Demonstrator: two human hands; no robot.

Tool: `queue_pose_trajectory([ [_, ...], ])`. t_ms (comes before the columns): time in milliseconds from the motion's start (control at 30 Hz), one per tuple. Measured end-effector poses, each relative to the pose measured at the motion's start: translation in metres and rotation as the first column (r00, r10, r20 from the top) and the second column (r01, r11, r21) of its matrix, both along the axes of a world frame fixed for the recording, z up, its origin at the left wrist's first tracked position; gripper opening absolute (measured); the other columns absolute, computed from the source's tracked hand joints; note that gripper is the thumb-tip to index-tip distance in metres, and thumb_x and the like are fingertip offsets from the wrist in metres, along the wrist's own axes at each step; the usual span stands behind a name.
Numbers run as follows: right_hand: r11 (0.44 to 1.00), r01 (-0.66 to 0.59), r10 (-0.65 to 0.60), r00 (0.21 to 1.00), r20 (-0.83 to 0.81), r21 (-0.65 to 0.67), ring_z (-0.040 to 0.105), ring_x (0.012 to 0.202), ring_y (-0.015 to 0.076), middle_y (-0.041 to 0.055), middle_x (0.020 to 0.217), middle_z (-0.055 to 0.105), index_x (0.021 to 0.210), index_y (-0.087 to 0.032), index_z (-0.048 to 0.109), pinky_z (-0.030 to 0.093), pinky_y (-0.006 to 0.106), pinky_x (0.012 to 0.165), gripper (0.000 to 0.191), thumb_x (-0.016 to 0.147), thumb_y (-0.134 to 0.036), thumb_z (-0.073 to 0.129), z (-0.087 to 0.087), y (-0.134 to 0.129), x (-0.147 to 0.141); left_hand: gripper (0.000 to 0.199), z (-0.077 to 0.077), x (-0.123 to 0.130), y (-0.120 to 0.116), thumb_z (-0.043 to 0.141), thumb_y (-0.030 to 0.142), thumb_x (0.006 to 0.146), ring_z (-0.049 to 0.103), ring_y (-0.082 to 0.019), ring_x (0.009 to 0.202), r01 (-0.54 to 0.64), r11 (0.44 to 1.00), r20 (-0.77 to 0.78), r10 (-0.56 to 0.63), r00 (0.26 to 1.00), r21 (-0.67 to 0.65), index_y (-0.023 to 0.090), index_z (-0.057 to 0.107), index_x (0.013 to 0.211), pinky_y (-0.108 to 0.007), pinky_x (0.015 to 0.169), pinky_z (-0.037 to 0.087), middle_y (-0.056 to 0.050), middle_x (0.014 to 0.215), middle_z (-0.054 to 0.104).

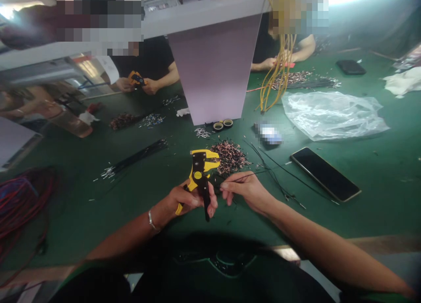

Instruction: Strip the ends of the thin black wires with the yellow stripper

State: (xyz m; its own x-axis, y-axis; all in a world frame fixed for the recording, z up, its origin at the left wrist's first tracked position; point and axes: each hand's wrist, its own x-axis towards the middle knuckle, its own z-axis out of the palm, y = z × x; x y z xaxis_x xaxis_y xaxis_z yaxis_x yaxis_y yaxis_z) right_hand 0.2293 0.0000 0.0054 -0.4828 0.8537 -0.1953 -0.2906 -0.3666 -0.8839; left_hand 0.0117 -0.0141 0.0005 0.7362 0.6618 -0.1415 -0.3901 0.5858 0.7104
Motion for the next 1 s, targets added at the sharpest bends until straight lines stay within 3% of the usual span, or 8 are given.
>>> queue_pose_trajectory([
  [133, 0.998, 0.048, -0.049, 0.998, -0.051, -0.034, 0.06, 0.04, 0.012, 0.0032, 0.053, 0.07, 0.063, -0.013, 0.074, 0.052, 0.023, 0.042, 0.022, 0.064, -0.032, 0.085, 0.002, 0.004, 0.004, 0.041, 0.004, 0.001, -0.001, 0.068, 0.015, 0.055, 0.066, -0.027, 0.069, 0.013, 0.999, -0.034, -0.011, 0.999, 0.049, 0.01, 0.068, 0.095, -0.044, 0.069, 0.053, -0.015, 0.086, 0.074],
  [267, 0.998, 0.018, -0.023, 0.995, -0.096, -0.059, 0.06, 0.04, 0.0123, 0.0034, 0.054, 0.071, 0.063, -0.015, 0.075, 0.051, 0.023, 0.041, 0.016, 0.064, -0.029, 0.084, 0.004, 0.005, 0.007, 0.04, 0.005, 0.001, -0.002, 0.072, 0.017, 0.057, 0.067, -0.026, 0.069, 0.03, 0.996, -0.058, -0.025, 0.998, 0.083, 0.011, 0.069, 0.096, -0.042, 0.068, 0.053, -0.014, 0.086, 0.073],
  [467, 1.0, 0.019, -0.02, 0.999, -0.044, -0.002, 0.059, 0.038, 0.013, 0.0035, 0.052, 0.07, 0.061, -0.014, 0.074, 0.05, 0.025, 0.041, 0.015, 0.063, -0.027, 0.083, 0.01, 0.011, 0.014, 0.041, 0.007, -0.002, -0.002, 0.074, 0.018, 0.059, 0.067, -0.024, 0.072, 0.028, 0.991, -0.082, -0.017, 0.996, 0.131, 0.01, 0.068, 0.099, -0.04, 0.07, 0.052, -0.014, 0.088, 0.073],
  [733, 0.972, 0.22, -0.214, 0.974, -0.076, 0.083, 0.059, 0.043, 0.0125, 0.0028, 0.055, 0.069, 0.062, -0.016, 0.073, 0.048, 0.026, 0.044, 0.012, 0.07, -0.024, 0.079, 0.018, 0.02, 0.029, 0.047, 0.001, -0.001, 0.0, 0.074, 0.014, 0.059, 0.066, -0.024, 0.076, -0.05, 0.985, -0.065, 0.061, 0.996, 0.167, 0.012, 0.066, 0.106, -0.041, 0.074, 0.051, -0.011, 0.087, 0.07],
  [867, 0.954, 0.299, -0.293, 0.948, -0.125, 0.026, 0.059, 0.045, 0.0119, 0.0019, 0.059, 0.07, 0.066, -0.016, 0.074, 0.048, 0.025, 0.045, 0.013, 0.07, -0.027, 0.08, 0.021, 0.019, 0.028, 0.05, -0.002, -0.001, -0.002, 0.074, 0.013, 0.06, 0.065, -0.024, 0.078, -0.05, 0.984, -0.065, 0.061, 0.996, 0.169, 0.012, 0.065, 0.109, -0.041, 0.076, 0.05, -0.01, 0.088, 0.069],
  [1000, 0.964, 0.264, -0.267, 0.954, -0.138, -0.04, 0.058, 0.043, 0.011, 0.0011, 0.057, 0.069, 0.067, -0.016, 0.074, 0.047, 0.023, 0.044, 0.016, 0.068, -0.031, 0.083, 0.021, 0.016, 0.022, 0.051, -0.003, 0.001, -0.003, 0.073, 0.013, 0.062, 0.065, -0.024, 0.081, -0.036, 0.984, -0.06, 0.047, 0.997, 0.177, 0.011, 0.063, 0.112, -0.041, 0.078, 0.05, -0.011, 0.09, 0.068],
])
